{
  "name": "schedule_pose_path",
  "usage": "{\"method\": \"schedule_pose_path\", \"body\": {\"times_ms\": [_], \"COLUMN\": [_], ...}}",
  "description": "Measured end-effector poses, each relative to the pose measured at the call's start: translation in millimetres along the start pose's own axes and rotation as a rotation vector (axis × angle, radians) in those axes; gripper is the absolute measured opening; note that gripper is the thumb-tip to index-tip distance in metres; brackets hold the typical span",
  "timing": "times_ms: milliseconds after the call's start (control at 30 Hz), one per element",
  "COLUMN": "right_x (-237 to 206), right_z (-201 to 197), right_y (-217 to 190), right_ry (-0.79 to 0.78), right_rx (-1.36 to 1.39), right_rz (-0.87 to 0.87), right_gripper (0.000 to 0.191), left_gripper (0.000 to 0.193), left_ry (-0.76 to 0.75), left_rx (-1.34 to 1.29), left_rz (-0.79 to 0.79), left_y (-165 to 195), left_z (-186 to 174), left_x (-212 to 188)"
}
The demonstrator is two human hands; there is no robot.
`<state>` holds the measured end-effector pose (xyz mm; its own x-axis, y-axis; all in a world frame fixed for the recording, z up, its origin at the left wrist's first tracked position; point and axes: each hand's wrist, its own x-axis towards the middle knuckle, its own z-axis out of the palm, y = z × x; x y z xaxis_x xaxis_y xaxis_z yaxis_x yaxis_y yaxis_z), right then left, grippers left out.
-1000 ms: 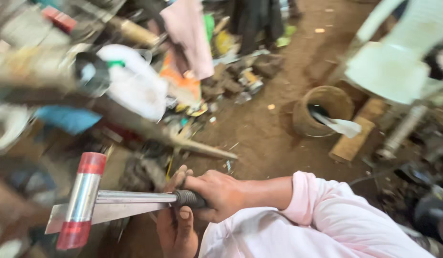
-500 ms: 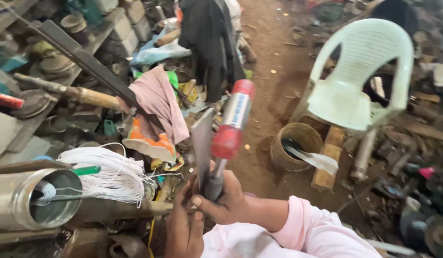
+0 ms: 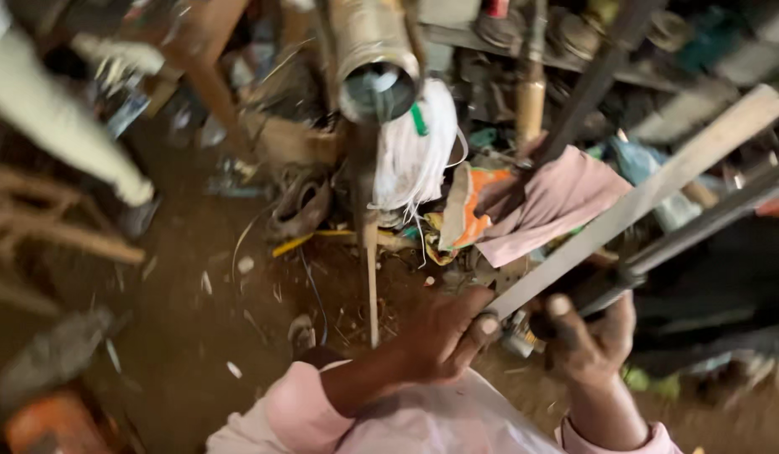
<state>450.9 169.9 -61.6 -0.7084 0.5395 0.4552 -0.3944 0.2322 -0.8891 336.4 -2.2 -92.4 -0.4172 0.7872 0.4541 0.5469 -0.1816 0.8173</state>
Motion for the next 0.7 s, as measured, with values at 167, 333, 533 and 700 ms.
{"method": "schedule_pose_path", "body": {"times_ms": [167, 333, 533, 700], "right_x": [4.7, 7.9, 12.7, -1.4], "right_z": [-7.2, -10.4, -4.6, 12.3], "right_y": [-6.2, -12.4, -23.6, -30.4], "right_ry": [-0.123, -0.144, -0.158, -0.122], "right_rx": [0.079, -0.057, -0.103, -0.07], "right_rz": [-0.175, -0.197, -0.147, -0.119], "right_gripper": [0.062, 0.062, 0.065, 0.066], "left_gripper": [0.025, 0.018, 0.023, 0.019], "left_ry": [0.048, 0.309, 0.567, 0.544], "left_rx": [-0.944, -1.252, -1.416, -1.605], "left_rz": [-0.238, -0.246, -0.337, -0.359], "left_y": [39.8, 61.3, 61.1, 46.4], "left_z": [9.4, 11.2, -15.7, -43.1], "left_x": [-58.1, -75.3, -53.1, -18.7]}}
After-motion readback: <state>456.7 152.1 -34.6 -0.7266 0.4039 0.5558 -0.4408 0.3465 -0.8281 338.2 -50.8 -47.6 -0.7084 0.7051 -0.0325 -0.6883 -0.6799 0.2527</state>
